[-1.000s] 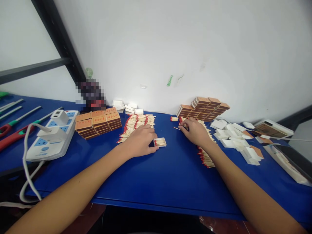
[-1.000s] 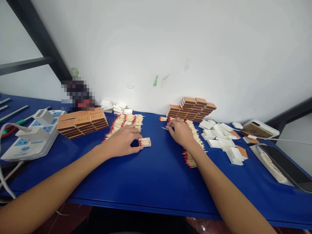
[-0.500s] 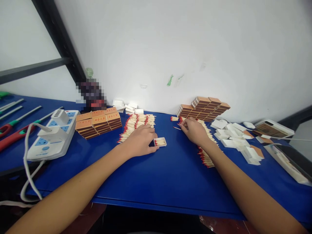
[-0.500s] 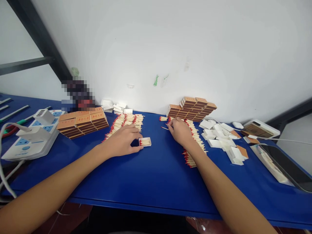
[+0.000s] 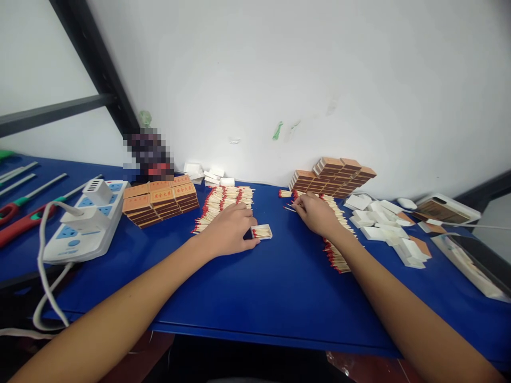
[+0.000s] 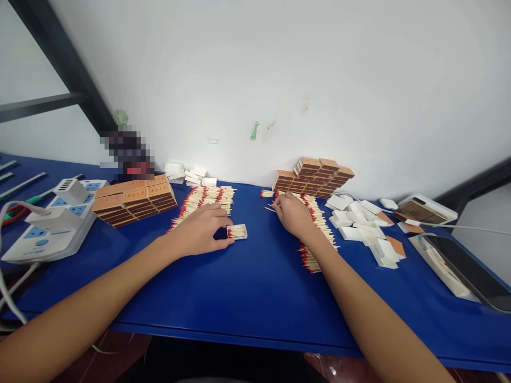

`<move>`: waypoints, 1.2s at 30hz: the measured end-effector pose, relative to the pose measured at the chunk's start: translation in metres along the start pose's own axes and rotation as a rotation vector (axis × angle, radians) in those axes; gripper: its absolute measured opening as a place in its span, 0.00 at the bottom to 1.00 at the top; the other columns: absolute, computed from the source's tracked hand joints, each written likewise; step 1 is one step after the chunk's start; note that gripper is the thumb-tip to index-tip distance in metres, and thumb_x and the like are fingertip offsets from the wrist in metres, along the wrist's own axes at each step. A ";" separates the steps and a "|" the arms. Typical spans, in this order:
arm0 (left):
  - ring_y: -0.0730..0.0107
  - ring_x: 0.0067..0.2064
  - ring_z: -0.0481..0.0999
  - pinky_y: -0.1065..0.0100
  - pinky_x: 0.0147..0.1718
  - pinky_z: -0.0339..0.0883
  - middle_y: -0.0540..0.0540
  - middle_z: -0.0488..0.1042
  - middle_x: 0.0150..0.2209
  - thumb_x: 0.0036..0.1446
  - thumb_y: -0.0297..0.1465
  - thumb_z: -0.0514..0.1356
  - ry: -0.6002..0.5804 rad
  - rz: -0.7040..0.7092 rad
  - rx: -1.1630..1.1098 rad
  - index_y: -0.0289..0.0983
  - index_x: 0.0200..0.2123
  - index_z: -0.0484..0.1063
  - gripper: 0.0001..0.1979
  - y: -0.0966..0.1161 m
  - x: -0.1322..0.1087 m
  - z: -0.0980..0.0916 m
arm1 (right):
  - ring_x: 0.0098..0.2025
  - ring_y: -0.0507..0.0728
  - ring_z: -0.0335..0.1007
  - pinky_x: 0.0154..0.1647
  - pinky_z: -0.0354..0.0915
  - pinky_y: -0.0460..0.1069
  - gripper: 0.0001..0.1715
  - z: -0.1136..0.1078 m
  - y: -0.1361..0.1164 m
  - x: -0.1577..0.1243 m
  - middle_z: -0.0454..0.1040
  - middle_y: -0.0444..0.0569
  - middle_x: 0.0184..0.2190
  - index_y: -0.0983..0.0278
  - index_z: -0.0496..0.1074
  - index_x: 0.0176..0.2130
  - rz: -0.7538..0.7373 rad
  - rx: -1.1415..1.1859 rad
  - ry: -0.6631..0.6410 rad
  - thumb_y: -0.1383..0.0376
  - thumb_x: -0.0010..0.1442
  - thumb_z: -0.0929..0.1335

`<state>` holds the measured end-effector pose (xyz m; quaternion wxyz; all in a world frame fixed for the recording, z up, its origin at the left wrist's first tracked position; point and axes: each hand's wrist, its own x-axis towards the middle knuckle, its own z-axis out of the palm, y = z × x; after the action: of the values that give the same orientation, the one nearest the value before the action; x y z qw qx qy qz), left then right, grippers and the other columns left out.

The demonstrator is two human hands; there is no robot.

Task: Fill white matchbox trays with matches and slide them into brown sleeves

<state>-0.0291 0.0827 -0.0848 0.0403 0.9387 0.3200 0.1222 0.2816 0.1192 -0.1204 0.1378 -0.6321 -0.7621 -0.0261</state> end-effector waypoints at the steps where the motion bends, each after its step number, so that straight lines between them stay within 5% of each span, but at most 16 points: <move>1: 0.53 0.51 0.77 0.54 0.56 0.68 0.41 0.81 0.44 0.66 0.41 0.68 0.004 0.003 -0.003 0.35 0.47 0.82 0.16 0.000 0.000 0.000 | 0.45 0.64 0.75 0.46 0.65 0.54 0.11 0.000 -0.001 0.000 0.77 0.57 0.40 0.62 0.72 0.38 -0.004 0.023 -0.002 0.63 0.73 0.65; 11: 0.53 0.52 0.77 0.54 0.57 0.68 0.42 0.81 0.45 0.65 0.42 0.68 0.013 0.003 -0.005 0.36 0.47 0.82 0.15 0.000 0.000 0.001 | 0.36 0.60 0.70 0.40 0.64 0.54 0.11 -0.005 -0.003 -0.005 0.75 0.52 0.36 0.61 0.75 0.37 -0.060 0.225 -0.031 0.57 0.69 0.69; 17: 0.53 0.52 0.77 0.53 0.57 0.68 0.42 0.81 0.44 0.65 0.41 0.68 0.011 0.002 -0.013 0.36 0.46 0.82 0.14 0.001 0.000 -0.001 | 0.38 0.60 0.71 0.41 0.65 0.54 0.08 -0.006 -0.011 -0.007 0.75 0.53 0.38 0.61 0.72 0.36 -0.084 0.236 -0.029 0.62 0.69 0.67; 23: 0.54 0.50 0.77 0.53 0.55 0.69 0.42 0.81 0.42 0.65 0.41 0.68 0.022 0.017 -0.015 0.36 0.46 0.82 0.14 0.001 0.000 -0.001 | 0.38 0.59 0.71 0.40 0.66 0.52 0.09 -0.025 -0.057 -0.029 0.74 0.51 0.40 0.60 0.73 0.41 -0.260 0.335 -0.028 0.61 0.74 0.65; 29: 0.54 0.50 0.77 0.54 0.56 0.68 0.41 0.80 0.42 0.68 0.42 0.65 0.019 0.016 -0.001 0.36 0.45 0.82 0.15 0.001 0.001 0.000 | 0.43 0.60 0.73 0.41 0.68 0.53 0.07 -0.025 -0.096 -0.046 0.74 0.52 0.43 0.60 0.73 0.44 -0.376 0.151 -0.069 0.65 0.75 0.65; 36: 0.54 0.50 0.77 0.54 0.56 0.68 0.42 0.80 0.43 0.67 0.41 0.67 0.010 0.006 -0.012 0.36 0.45 0.82 0.15 0.001 0.001 -0.001 | 0.41 0.58 0.73 0.43 0.68 0.52 0.07 -0.025 -0.079 -0.037 0.75 0.50 0.43 0.60 0.73 0.45 -0.348 0.295 -0.044 0.63 0.75 0.65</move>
<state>-0.0278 0.0821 -0.0830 0.0439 0.9387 0.3166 0.1289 0.2156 0.0625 -0.0953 0.2054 -0.4647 -0.8580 0.0759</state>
